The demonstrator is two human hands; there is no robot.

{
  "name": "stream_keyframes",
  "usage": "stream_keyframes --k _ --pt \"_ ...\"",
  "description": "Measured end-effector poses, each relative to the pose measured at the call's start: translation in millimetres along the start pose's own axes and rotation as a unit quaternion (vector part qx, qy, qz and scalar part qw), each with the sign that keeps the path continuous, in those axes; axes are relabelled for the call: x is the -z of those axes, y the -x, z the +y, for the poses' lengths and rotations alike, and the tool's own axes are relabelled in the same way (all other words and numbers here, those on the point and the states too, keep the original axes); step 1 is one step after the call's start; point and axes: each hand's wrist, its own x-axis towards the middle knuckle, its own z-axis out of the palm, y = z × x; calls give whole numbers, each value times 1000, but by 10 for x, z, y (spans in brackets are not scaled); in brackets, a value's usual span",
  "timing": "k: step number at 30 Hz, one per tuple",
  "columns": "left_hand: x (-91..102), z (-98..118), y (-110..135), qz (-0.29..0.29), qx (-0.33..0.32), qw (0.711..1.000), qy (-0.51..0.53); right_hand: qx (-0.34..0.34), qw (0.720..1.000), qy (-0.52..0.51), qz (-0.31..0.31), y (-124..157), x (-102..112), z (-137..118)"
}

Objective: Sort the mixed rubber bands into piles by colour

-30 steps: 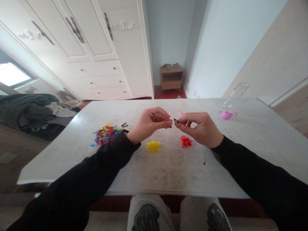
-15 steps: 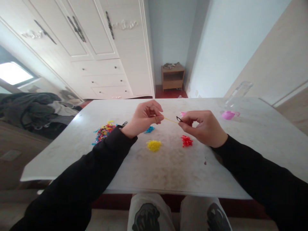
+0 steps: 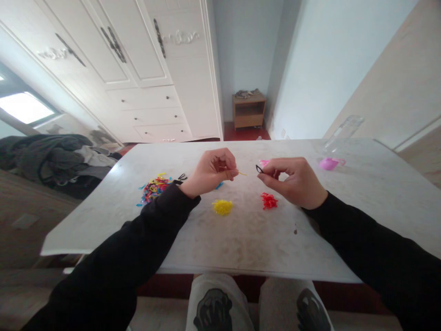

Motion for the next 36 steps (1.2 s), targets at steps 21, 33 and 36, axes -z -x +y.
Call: stream_keyframes --k 21,33,36 --pt "208 -9 41 -296 119 937 -143 11 1000 13 -17 23 -32 6" --pt "140 125 63 -148 48 975 -156 44 998 26 -40 25 -61 36" --pt "75 101 74 -121 24 981 -149 55 997 28 -52 32 -77 57"
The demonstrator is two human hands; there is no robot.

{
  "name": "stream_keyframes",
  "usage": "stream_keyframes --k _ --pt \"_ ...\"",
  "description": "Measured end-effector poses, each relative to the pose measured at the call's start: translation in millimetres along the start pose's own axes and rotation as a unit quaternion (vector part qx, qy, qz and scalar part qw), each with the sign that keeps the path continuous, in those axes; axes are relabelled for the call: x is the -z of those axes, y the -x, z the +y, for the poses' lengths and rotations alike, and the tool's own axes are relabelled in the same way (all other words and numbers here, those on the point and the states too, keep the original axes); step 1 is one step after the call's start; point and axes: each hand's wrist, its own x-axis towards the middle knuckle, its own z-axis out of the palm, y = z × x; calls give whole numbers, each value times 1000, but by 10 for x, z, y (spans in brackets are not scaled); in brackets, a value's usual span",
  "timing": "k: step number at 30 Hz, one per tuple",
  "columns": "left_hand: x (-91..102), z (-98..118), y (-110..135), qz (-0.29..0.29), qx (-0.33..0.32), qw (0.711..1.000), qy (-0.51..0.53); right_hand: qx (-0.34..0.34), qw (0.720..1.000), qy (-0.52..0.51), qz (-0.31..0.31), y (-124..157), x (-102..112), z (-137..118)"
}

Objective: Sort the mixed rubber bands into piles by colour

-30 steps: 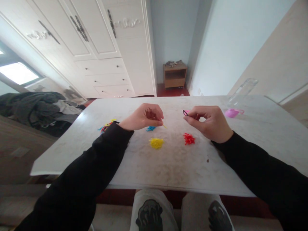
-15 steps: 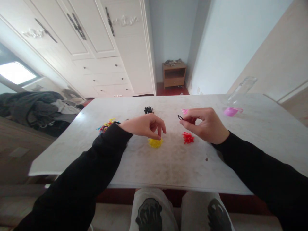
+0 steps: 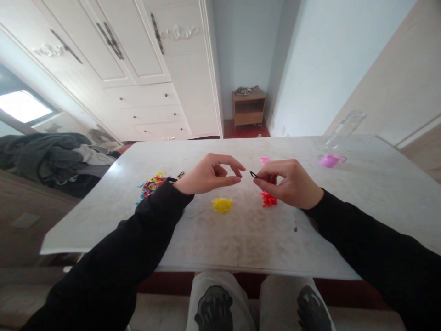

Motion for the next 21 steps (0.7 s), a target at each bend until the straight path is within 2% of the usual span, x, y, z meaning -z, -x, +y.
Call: stream_keyframes --k 8,17,21 --pt "-169 14 -2 36 -41 998 -9 22 999 -10 -39 -7 -23 -16" --pt "-191 -19 0 32 35 999 7 27 999 -13 -40 6 -28 -9" --pt "-194 0 -3 38 42 998 16 23 999 -16 -36 -3 -39 -21"
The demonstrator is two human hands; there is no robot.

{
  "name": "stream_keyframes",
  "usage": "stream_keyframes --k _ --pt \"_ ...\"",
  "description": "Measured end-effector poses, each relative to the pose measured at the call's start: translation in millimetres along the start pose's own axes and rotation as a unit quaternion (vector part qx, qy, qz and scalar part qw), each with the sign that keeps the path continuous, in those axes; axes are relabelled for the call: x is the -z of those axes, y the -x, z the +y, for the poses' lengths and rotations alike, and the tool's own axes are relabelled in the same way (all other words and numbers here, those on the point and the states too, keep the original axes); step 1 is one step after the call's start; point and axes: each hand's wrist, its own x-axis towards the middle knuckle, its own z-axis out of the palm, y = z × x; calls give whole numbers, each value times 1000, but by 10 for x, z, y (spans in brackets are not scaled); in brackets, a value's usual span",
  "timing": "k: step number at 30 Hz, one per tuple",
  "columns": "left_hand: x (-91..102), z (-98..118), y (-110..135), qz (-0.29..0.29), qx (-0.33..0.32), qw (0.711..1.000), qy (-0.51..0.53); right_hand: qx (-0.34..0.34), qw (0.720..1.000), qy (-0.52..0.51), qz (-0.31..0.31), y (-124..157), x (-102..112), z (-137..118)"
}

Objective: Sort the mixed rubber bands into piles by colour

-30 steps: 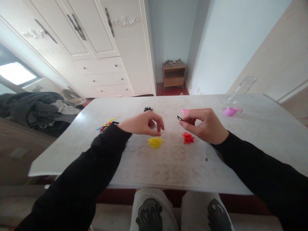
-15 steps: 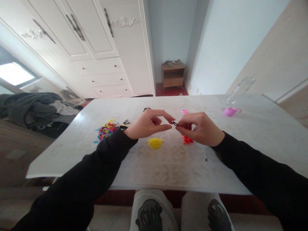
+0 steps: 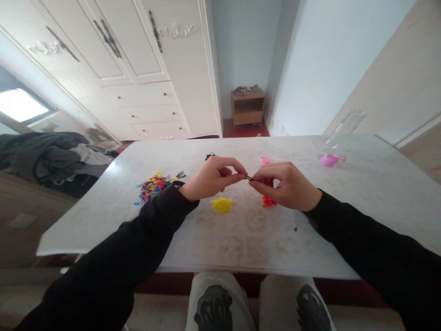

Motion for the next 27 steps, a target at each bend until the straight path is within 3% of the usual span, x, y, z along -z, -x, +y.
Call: stream_keyframes --k 16,27 --pt "-14 43 -11 13 1 1000 27 -13 1000 20 16 -9 2 5" --pt "-11 -40 -12 -6 -21 1000 20 -10 1000 26 9 -18 8 19"
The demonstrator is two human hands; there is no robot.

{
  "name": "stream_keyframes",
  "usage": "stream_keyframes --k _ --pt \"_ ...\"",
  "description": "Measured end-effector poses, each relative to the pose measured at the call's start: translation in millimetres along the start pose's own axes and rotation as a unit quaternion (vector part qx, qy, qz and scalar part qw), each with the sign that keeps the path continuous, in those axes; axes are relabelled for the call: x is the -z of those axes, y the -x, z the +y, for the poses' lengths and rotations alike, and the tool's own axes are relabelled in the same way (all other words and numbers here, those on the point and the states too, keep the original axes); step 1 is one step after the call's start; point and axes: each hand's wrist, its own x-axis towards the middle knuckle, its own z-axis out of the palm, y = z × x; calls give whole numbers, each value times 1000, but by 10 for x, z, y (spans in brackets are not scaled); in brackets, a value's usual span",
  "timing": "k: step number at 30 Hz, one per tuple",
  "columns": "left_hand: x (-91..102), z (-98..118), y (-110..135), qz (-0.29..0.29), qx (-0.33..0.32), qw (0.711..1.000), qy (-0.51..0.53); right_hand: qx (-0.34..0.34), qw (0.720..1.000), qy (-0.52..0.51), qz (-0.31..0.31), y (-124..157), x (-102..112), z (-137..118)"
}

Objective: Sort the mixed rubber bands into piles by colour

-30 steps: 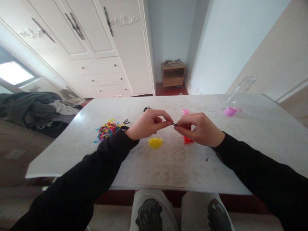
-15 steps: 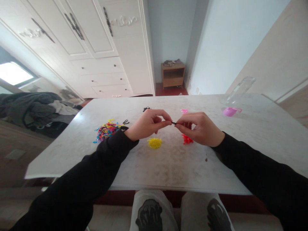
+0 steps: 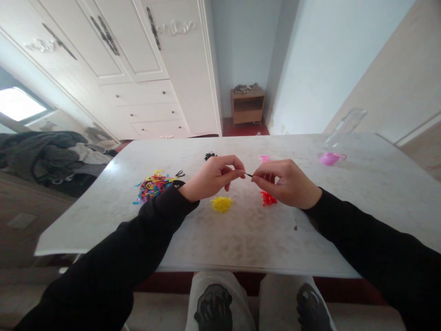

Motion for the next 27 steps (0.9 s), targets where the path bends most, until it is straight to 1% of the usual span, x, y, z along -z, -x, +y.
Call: stream_keyframes --k 8,11,14,17,19,21,24,25,27 --pt "-19 22 13 0 -1 1000 -19 8 1000 9 -17 -7 0 1" --pt "-20 34 13 8 3 1000 -21 0 1000 -4 -22 -14 5 -30" --pt "67 12 -10 38 7 999 -15 -21 999 -24 -18 -14 43 -80" --pt "215 -37 -48 93 2 996 -1 -57 998 -41 6 -6 95 -119" --pt "277 -60 -64 121 -2 993 7 -72 996 -43 23 -2 109 -127" --pt "276 -66 -68 113 -1 994 7 -68 997 -38 31 -1 95 -120" --pt "219 -60 -65 76 7 997 -1 -54 998 -36 22 -6 56 -98" --pt "212 -62 -67 75 7 997 -2 -53 998 -37 19 -9 48 -93" --pt "235 -78 -76 92 3 996 0 -58 997 -37 21 -12 49 -88"
